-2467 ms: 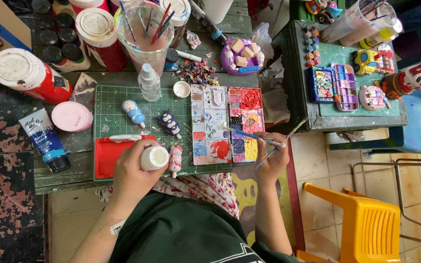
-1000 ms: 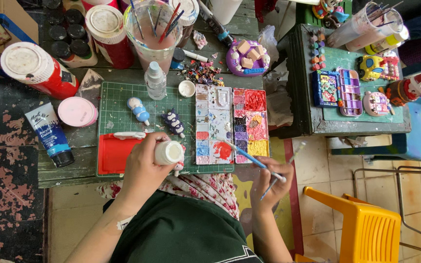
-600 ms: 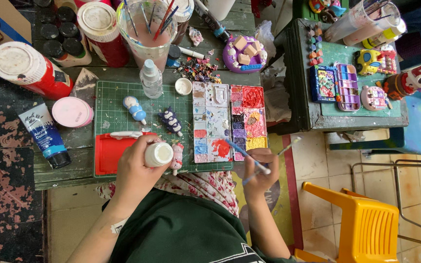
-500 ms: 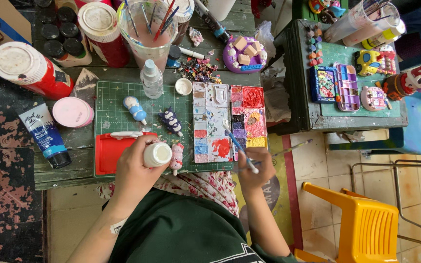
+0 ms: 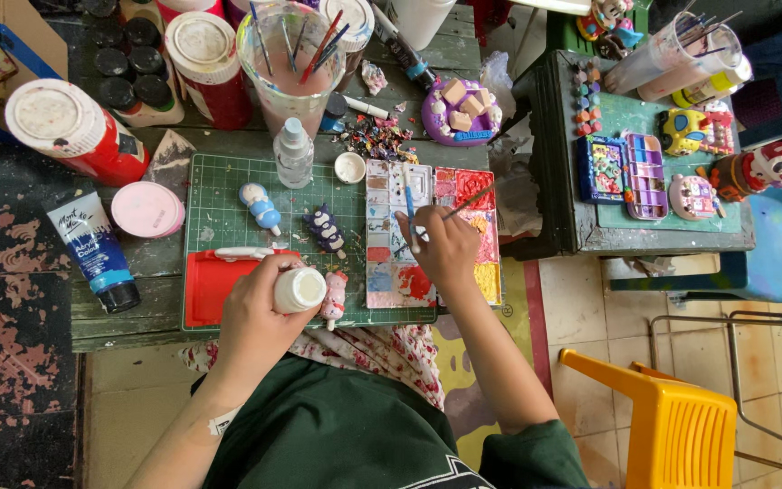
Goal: The person paints small ceramic figures using a fine brush and watercolor paints. They dip the brush into a water container, load paint from a palette, and apply color to the figures one at a time, rotating them to reach different sides.
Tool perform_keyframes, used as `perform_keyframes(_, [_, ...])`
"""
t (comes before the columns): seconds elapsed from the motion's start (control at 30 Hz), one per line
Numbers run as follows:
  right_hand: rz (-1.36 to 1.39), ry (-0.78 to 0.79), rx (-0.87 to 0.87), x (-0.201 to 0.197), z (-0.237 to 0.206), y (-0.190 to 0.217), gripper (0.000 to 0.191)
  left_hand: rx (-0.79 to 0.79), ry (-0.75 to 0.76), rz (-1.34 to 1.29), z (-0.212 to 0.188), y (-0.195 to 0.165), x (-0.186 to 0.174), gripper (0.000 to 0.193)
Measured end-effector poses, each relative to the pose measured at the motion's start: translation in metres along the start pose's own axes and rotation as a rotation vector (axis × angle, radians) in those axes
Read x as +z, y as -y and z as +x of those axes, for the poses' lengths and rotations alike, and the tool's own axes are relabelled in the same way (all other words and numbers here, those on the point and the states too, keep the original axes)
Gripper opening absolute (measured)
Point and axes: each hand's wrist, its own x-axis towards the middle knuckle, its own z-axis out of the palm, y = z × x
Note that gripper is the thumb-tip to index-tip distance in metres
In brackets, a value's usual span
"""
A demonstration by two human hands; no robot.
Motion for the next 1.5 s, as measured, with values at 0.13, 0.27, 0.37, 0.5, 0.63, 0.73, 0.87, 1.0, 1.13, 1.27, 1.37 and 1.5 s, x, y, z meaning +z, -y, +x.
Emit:
perform_keyframes(0.13, [-0.006,0.123,-0.015,0.005,0.003,0.001,0.032,0.008,-0.005,-0.006,0.000,0.003,-0.002,0.045])
perform_keyframes(0.27, [0.033,0.254,0.025,0.002,-0.001,0.006,0.025,0.008,-0.011,0.010,0.001,0.006,-0.004,0.047])
perform_keyframes(0.37, [0.054,0.339,0.070,-0.001,-0.003,0.012,0.025,0.010,-0.012,0.024,0.001,0.007,-0.005,0.047])
perform_keyframes(0.5, [0.007,0.378,0.054,-0.009,0.002,0.018,0.020,0.018,-0.025,0.008,0.001,0.007,-0.007,0.046])
perform_keyframes(0.63, [0.041,0.484,0.257,-0.021,0.024,0.016,0.019,0.033,-0.040,0.005,0.002,0.006,-0.011,0.047])
perform_keyframes(0.73, [0.181,0.470,0.337,-0.012,0.053,0.013,0.025,0.016,-0.036,-0.019,0.003,0.003,-0.014,0.046])
perform_keyframes(0.87, [0.399,0.473,0.187,0.019,0.087,0.020,0.052,0.021,-0.036,-0.049,0.003,0.000,-0.018,0.046])
perform_keyframes(1.0, [0.336,0.519,0.057,0.042,0.097,0.026,0.070,0.029,-0.044,-0.032,0.003,0.002,-0.023,0.050])
perform_keyframes(1.13, [0.322,0.513,0.129,0.048,0.102,0.031,0.060,0.021,-0.036,-0.025,0.002,0.004,-0.024,0.048])
perform_keyframes(1.27, [0.448,0.428,0.198,0.038,0.097,0.038,0.053,-0.016,-0.025,0.032,0.009,0.005,-0.018,0.046])
perform_keyframes(1.37, [0.588,0.453,0.178,0.006,0.082,0.053,0.059,0.019,-0.054,0.048,0.021,0.007,-0.011,0.047])
perform_keyframes(1.5, [0.742,0.517,0.223,-0.039,0.056,0.076,0.054,0.074,-0.044,0.081,0.031,0.004,-0.001,0.048])
